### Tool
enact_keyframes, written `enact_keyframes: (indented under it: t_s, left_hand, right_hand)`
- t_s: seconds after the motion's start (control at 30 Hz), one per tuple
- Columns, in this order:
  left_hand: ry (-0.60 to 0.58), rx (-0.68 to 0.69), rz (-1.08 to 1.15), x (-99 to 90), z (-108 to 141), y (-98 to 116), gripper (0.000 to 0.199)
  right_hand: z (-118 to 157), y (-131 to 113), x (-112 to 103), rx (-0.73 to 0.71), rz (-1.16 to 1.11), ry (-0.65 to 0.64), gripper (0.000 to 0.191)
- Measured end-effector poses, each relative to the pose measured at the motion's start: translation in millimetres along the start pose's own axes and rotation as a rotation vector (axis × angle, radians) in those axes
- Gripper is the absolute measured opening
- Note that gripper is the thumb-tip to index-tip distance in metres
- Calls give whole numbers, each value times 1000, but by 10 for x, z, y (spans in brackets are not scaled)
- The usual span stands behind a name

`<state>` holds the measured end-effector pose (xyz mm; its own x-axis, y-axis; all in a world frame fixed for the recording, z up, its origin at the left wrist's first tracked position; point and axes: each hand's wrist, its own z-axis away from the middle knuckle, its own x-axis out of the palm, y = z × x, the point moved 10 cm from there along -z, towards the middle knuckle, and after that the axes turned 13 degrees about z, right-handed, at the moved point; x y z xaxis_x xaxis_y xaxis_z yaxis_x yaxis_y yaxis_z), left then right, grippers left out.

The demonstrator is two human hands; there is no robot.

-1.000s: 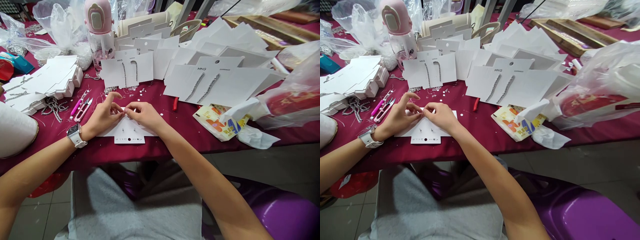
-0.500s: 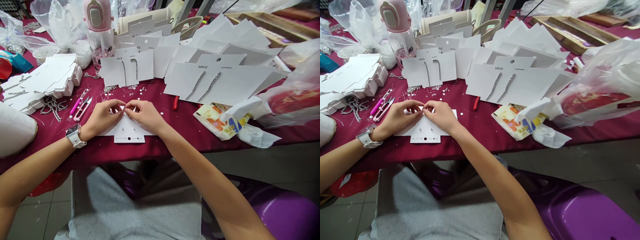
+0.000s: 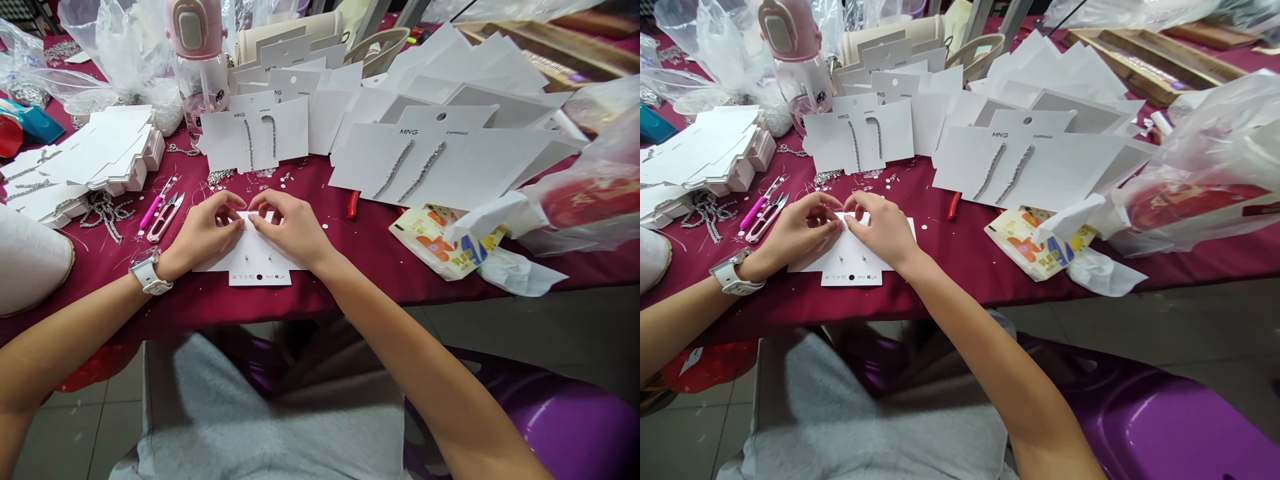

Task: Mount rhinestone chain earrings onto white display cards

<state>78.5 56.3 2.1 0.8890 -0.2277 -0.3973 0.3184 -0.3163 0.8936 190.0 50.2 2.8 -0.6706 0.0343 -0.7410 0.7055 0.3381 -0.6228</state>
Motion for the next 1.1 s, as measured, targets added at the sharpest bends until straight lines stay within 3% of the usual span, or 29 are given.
enact_keyframes:
  t_s: [0.27,0.53,0.83,1.1]
  left_hand:
    - [-9,9,40,-2,2,-18,25]
    - [-26,54,16,18,8,35,26]
    - [-17,218,-176,58,43,198,26]
    - [-17,212,-169,49,55,244,25]
  right_hand:
    - [14,-15,72,12,109,-50,15]
    - [41,49,106,145,143,-80,17]
    - [17,78,152,147,74,-116,17]
    - [14,153,253,150,-7,-196,20]
